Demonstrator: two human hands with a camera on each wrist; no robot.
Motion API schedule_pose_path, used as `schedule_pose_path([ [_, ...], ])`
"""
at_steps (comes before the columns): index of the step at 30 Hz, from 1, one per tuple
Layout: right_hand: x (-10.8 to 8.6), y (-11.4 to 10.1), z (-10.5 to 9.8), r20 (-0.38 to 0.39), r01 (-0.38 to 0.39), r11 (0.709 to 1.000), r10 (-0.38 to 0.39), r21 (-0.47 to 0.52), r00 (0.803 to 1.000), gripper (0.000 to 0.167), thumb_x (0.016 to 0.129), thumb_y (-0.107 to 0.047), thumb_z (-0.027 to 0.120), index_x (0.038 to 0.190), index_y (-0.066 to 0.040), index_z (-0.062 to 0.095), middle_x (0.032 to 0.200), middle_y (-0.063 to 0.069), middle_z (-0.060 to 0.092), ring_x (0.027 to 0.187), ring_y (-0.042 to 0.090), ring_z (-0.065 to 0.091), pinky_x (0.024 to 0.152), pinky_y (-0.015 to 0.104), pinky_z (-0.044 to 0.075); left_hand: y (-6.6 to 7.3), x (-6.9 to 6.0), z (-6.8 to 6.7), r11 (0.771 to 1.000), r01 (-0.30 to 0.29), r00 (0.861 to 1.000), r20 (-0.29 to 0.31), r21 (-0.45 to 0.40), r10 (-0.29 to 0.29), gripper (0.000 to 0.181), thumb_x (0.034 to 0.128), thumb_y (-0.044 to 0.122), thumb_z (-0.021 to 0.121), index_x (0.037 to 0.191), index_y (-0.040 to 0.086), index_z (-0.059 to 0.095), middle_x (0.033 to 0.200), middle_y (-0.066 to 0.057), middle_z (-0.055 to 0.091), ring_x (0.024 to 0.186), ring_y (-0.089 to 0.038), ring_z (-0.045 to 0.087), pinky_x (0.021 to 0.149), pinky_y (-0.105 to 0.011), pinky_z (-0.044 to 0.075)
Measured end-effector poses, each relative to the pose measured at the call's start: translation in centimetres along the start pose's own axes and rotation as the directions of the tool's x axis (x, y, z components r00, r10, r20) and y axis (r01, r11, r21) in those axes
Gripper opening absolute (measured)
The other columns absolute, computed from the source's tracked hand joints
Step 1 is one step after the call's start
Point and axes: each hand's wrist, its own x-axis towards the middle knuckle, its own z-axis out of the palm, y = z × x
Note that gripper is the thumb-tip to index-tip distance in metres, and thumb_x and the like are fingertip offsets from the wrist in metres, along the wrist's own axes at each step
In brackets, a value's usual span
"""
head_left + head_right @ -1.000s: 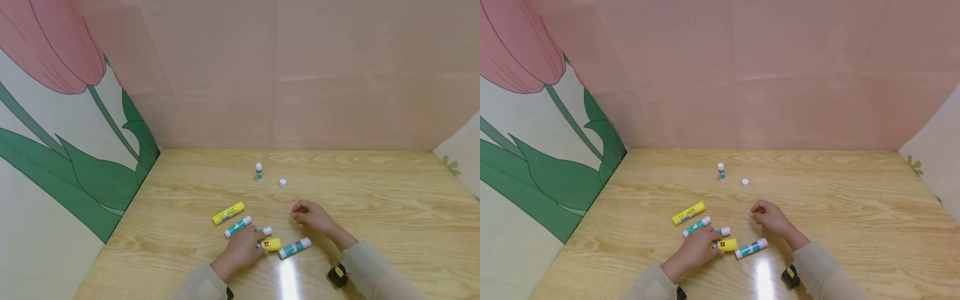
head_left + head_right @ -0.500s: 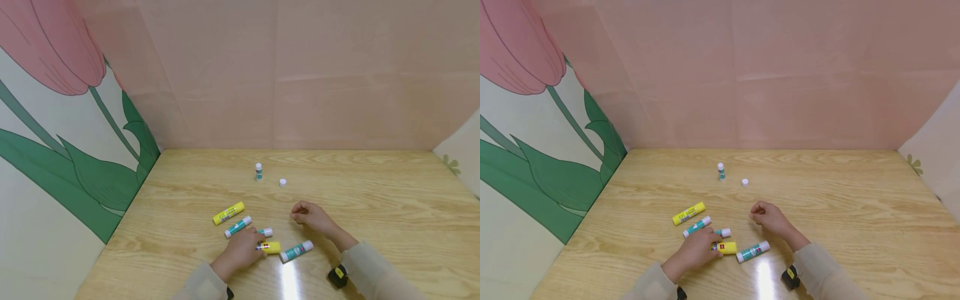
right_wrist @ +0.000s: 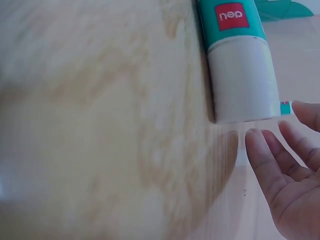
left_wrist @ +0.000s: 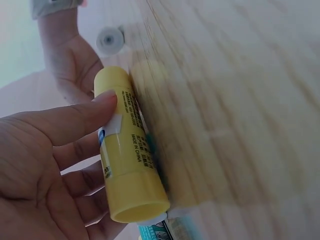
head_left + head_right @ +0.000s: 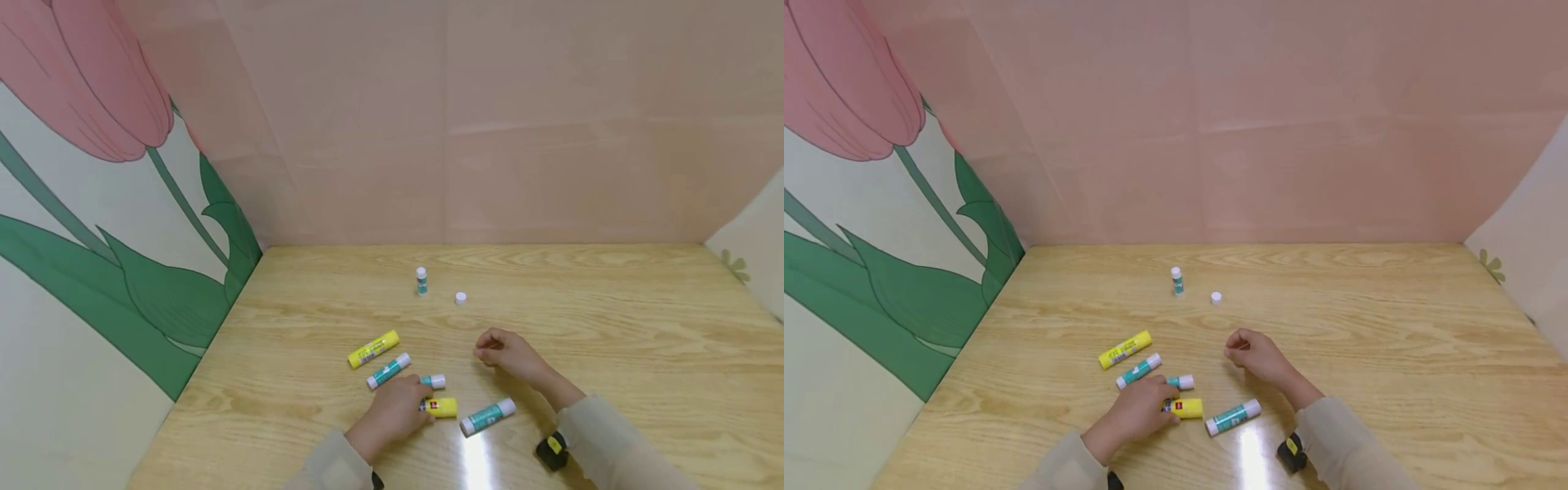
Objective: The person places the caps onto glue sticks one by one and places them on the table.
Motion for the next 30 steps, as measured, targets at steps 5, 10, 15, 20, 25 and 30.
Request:
schedule_pose_path([
  [5,0.2,0.1,-0.1,0.010,0.012,1.000,-0.012,-0.014,1.000,0.016,0.081,-0.004,0.056,0.091,0.008,0.052,0.084,0.015,0.055,0.072,0.016,0.052,0.061,0.029,0.046,-0.1,0.0,0.4,1.000,0.001,1.000,0.000,0.012,-0.001,0.034,0.0696,0.035,0.068,0.096,0.014,0.063,0.070,0.008,0.045,0.062,-0.006,0.039,0.054,-0.019,0.032],
  [10,0.5,0.1,-0.2,0.008,-0.003,1.000,0.003,-0.018,1.000,0.016,0.081,-0.004,0.056,0.091,0.008,0.052,0.084,0.013,0.055,0.072,0.015,0.052,0.062,0.030,0.047,-0.2,0.1,0.5,1.000,0.003,1.000,-0.011,0.001,-0.003,0.034,0.0696,0.034,0.068,0.096,0.014,0.063,0.076,0.006,0.052,0.068,-0.008,0.045,0.059,-0.021,0.036],
  [15,0.8,0.2,-0.5,0.013,-0.039,0.997,0.040,-0.062,0.999,0.017,0.083,-0.008,0.056,0.093,0.005,0.053,0.083,0.010,0.055,0.071,0.017,0.052,0.061,0.029,0.046,-0.5,0.4,0.5,0.994,0.035,0.999,-0.015,-0.107,-0.037,0.035,0.0696,0.032,0.069,0.099,0.014,0.062,0.081,0.007,0.052,0.072,-0.007,0.047,0.064,-0.022,0.039],
  [20,1.3,0.4,-0.7,0.014,-0.065,0.994,0.066,-0.087,0.998,0.016,0.083,-0.010,0.055,0.094,0.003,0.054,0.082,0.009,0.054,0.072,0.018,0.051,0.061,0.030,0.045,-0.9,0.6,0.3,0.977,0.058,0.998,-0.015,-0.205,-0.062,0.034,0.0708,0.031,0.068,0.100,0.016,0.062,0.083,0.009,0.051,0.072,-0.003,0.045,0.064,-0.020,0.040],
  [25,1.6,0.4,-0.7,0.006,-0.067,0.993,0.068,-0.094,0.998,0.016,0.083,-0.009,0.055,0.094,0.003,0.054,0.083,0.009,0.055,0.072,0.017,0.051,0.061,0.030,0.045,-1.2,0.8,-0.2,0.963,0.049,0.998,-0.031,-0.264,-0.059,0.032,0.0734,0.032,0.067,0.100,0.014,0.061,0.085,0.008,0.051,0.073,-0.003,0.045,0.062,-0.018,0.039],
  [30,1.8,0.5,-0.7,0.002,-0.040,0.994,0.040,-0.101,0.999,0.017,0.083,-0.010,0.055,0.094,0.003,0.053,0.084,0.009,0.055,0.071,0.017,0.051,0.059,0.030,0.045,-1.6,1.1,-1.0,0.969,0.034,0.996,-0.076,-0.245,-0.054,0.037,0.0746,0.035,0.065,0.103,0.013,0.060,0.091,0.004,0.054,0.082,-0.007,0.049,0.069,-0.021,0.041],
])
